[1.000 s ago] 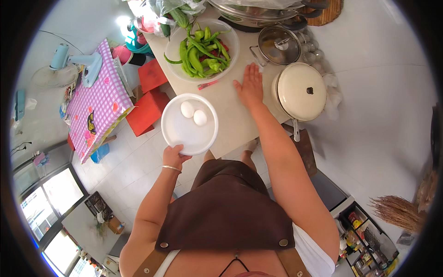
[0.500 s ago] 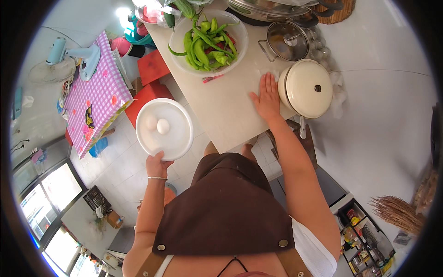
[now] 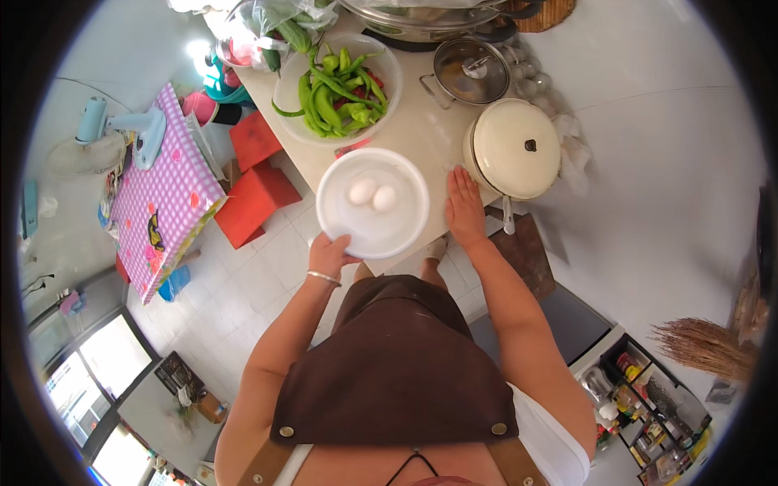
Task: The person wipes the wall and countertop with a cloth, moves a large pot on the stove, and then uses a paper towel to wipe a smaller pot and the surrounding surface.
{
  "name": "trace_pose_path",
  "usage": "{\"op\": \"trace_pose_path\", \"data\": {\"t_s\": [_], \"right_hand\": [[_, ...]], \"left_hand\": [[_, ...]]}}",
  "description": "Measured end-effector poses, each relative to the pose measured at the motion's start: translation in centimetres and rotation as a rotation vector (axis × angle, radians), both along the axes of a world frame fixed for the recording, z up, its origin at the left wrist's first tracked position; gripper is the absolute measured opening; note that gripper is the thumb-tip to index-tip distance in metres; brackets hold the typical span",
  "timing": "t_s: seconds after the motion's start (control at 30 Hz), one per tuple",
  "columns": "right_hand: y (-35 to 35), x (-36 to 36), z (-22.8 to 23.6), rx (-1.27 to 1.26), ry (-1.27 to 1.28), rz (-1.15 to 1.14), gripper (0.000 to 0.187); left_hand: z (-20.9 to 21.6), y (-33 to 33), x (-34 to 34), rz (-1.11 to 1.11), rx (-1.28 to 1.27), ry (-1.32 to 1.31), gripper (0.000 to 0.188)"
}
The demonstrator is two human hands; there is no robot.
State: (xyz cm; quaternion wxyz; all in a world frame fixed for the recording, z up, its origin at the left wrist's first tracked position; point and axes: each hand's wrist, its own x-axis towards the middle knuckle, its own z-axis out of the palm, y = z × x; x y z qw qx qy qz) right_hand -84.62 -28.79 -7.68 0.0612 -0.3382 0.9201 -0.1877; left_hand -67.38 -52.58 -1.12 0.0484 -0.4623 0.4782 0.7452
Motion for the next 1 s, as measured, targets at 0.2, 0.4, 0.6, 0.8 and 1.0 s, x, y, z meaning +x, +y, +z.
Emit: {"op": "trace_pose_path", "data": {"t_s": [0.2, 0.4, 0.6, 0.8, 1.0], "right_hand": [[4.2, 4.7, -2.1, -0.176, -0.045, -0.036, 0.052], [4.0, 8.1, -2.2, -0.255, -0.085, 0.045, 0.051], [1.7, 11.5, 0.3, -0.288, -0.320, 0.211, 0.054], [-2.2, 12.1, 4.0, -0.376, -0.494, 0.285, 0.055], [-6.2, 11.6, 5.0, -0.378, -0.502, 0.328, 0.057]], "left_hand": [[-3.5, 1.9, -5.2, -0.142, -0.041, -0.038, 0.028], [-4.8, 3.0, -7.4, -0.165, 0.053, -0.014, 0.026], [-0.5, -2.5, -9.2, -0.351, -0.352, -0.143, 0.030], [1.5, -9.2, -13.7, 0.352, -0.060, 0.089, 0.039], [0.0, -8.5, -15.0, 0.377, 0.012, 0.180, 0.043]]}}
